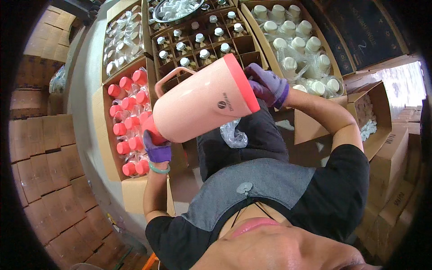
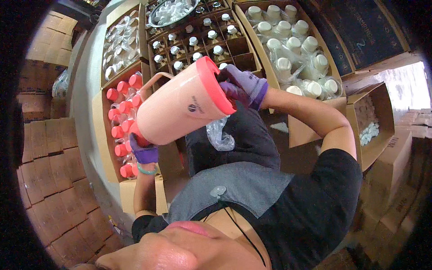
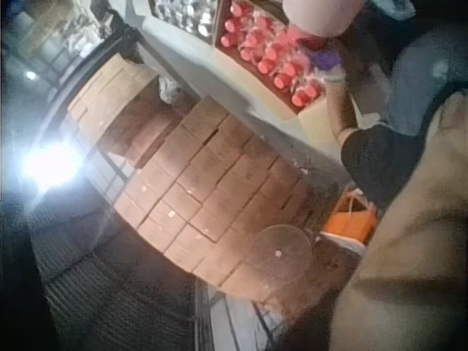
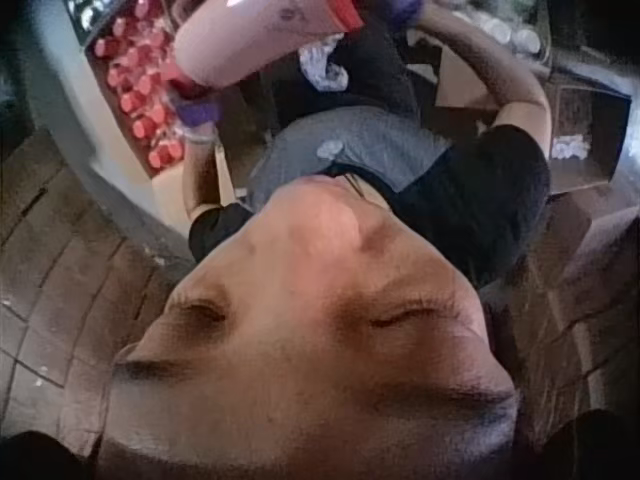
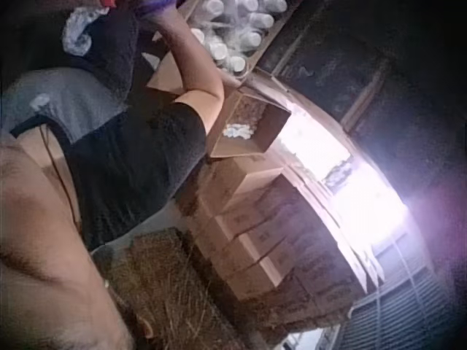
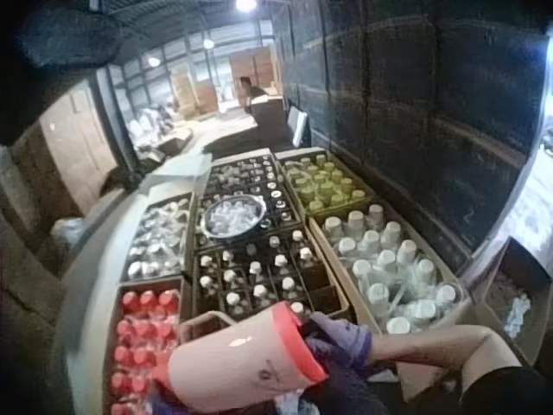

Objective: The person assembles thermos flasks by inserting stainless steel inner liners into plastic outer shells and screwing on lids. The person handles pink and white flasks, removes plastic wrapping, and places completed units into cardboard boxes.

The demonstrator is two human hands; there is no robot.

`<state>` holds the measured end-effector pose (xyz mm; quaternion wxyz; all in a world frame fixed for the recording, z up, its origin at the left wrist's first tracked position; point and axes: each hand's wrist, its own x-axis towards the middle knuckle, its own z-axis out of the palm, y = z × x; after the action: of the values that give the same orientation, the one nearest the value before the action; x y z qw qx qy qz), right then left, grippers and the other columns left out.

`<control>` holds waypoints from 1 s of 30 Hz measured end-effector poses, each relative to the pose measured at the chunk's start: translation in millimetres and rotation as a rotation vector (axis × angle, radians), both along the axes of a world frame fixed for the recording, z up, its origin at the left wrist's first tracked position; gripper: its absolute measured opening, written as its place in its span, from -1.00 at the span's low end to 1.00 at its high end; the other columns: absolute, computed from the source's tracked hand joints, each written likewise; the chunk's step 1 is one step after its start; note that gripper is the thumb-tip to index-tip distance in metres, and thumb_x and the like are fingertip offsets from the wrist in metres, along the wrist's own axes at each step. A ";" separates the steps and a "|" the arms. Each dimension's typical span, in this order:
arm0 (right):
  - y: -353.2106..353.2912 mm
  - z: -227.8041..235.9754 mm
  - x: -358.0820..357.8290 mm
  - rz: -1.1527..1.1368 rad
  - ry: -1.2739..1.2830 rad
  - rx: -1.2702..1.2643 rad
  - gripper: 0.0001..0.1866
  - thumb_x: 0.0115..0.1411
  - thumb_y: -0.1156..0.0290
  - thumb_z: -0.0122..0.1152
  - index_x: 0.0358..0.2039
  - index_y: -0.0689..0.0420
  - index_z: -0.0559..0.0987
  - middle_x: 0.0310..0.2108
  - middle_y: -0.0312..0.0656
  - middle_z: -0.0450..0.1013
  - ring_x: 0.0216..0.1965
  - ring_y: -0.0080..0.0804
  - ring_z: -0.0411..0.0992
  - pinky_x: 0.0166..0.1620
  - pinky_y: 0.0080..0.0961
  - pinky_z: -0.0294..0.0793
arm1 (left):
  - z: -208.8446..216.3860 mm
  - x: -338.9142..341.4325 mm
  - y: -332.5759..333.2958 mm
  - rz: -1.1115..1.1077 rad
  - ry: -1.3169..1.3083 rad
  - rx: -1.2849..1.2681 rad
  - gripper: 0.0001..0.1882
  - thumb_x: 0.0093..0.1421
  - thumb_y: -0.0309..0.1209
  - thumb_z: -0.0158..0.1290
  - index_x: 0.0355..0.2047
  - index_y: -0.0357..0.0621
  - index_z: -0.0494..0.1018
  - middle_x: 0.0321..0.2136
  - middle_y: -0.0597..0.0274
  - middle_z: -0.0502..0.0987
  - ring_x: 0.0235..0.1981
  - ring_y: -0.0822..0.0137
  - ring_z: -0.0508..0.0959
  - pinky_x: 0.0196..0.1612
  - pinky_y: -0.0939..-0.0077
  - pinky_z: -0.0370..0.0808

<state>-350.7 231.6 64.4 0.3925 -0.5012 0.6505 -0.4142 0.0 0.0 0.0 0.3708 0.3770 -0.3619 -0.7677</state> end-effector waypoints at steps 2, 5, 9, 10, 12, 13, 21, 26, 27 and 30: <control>-6.8 -22.5 -6.1 0.108 0.114 -0.229 -0.40 0.18 0.27 0.23 0.21 0.04 0.28 0.10 0.07 0.29 0.08 -0.01 0.35 0.06 -0.31 0.39 | 0.6 2.1 -4.7 -0.083 0.101 -0.307 -0.14 0.15 0.07 0.06 0.27 -0.24 0.07 0.24 0.07 0.22 0.23 0.06 0.26 0.24 0.10 0.26; -16.4 -63.5 -15.5 0.218 0.384 -0.516 -0.44 0.18 0.31 0.21 0.17 0.11 0.31 0.01 0.04 0.37 0.00 -0.06 0.39 0.00 -0.29 0.42 | 19.3 -25.0 -2.9 -0.139 0.021 -0.805 -0.11 0.15 0.18 -0.01 0.30 -0.18 0.06 0.19 0.14 0.31 0.19 0.15 0.34 0.22 0.15 0.27; -24.8 -49.6 -15.2 0.132 0.439 -0.327 -0.42 0.11 0.20 0.27 0.09 0.20 0.37 -0.10 0.04 0.45 -0.05 -0.21 0.45 -0.01 -0.33 0.44 | 30.2 -5.6 -5.6 -0.070 -0.170 -0.805 -0.39 0.15 -0.14 0.06 0.13 -0.24 0.27 0.06 0.12 0.42 0.06 0.20 0.44 0.12 0.23 0.38; -24.8 -45.1 -16.5 -0.064 0.229 -0.129 -0.40 0.04 0.14 0.32 0.03 0.19 0.40 -0.14 0.07 0.45 -0.11 -0.10 0.46 -0.05 -0.30 0.45 | 28.1 -8.0 -3.8 -0.016 -0.191 -0.766 -0.45 0.16 -0.21 0.05 0.10 -0.23 0.30 0.05 0.14 0.43 0.05 0.20 0.45 0.10 0.25 0.40; -24.0 -67.5 -23.1 -0.151 0.487 -0.181 -0.36 -0.05 -0.04 0.36 -0.10 0.19 0.47 -0.13 0.06 0.44 -0.09 -0.05 0.44 0.00 -0.24 0.41 | 26.9 -14.1 11.4 0.135 -0.224 -0.686 -0.50 0.18 -0.22 0.02 0.09 -0.18 0.33 0.06 0.17 0.44 0.05 0.19 0.46 0.09 0.26 0.42; -20.1 -75.9 -7.2 -0.074 0.811 -0.341 -0.35 -0.07 -0.07 0.37 -0.08 0.11 0.47 -0.03 0.02 0.40 0.05 -0.03 0.36 0.09 -0.14 0.33 | 33.1 -13.1 14.4 0.189 -0.067 -0.346 -0.44 0.20 -0.09 -0.03 0.13 -0.12 0.31 0.10 0.20 0.41 0.09 0.16 0.43 0.10 0.21 0.41; -26.3 -88.1 29.2 -0.122 0.556 -0.297 -0.70 -0.09 0.11 0.38 -0.44 0.04 0.61 0.00 -0.09 0.41 0.09 -0.02 0.31 0.12 -0.17 0.28 | 36.6 -10.7 31.2 0.313 0.146 0.060 -0.31 0.25 0.16 -0.23 0.23 -0.01 0.22 0.21 0.25 0.29 0.22 0.16 0.30 0.19 0.18 0.31; -49.8 -83.4 21.8 -0.199 1.005 -0.267 -0.57 -0.19 0.03 0.41 -0.36 0.03 0.63 0.01 -0.11 0.39 0.06 0.02 0.31 0.09 -0.15 0.30 | 13.2 -0.8 27.0 0.250 0.175 0.116 -0.34 0.22 0.16 -0.16 0.21 0.07 0.25 0.20 0.24 0.32 0.19 0.10 0.33 0.15 0.03 0.35; -53.9 -76.5 33.8 -0.054 1.081 -0.109 -0.57 -0.22 0.03 0.42 -0.37 0.03 0.63 0.05 -0.14 0.37 0.07 0.05 0.29 0.07 -0.10 0.31 | 12.6 -4.2 27.4 0.264 0.167 0.151 -0.34 0.22 0.16 -0.16 0.21 0.06 0.25 0.19 0.23 0.32 0.19 0.10 0.33 0.14 0.04 0.35; -57.7 -90.9 38.5 0.015 1.086 -0.188 -0.65 -0.15 0.15 0.36 -0.35 0.05 0.63 -0.11 -0.11 0.45 -0.10 -0.06 0.41 -0.02 -0.13 0.39 | 15.7 -14.5 34.1 0.280 0.139 0.221 -0.34 0.22 0.16 -0.16 0.20 0.05 0.26 0.19 0.22 0.33 0.19 0.09 0.34 0.12 0.05 0.38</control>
<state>-312.3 173.9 -26.5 -0.0430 -0.6804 0.7161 -0.1496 -14.5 34.1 15.7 0.4543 0.4082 -0.1930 -0.7679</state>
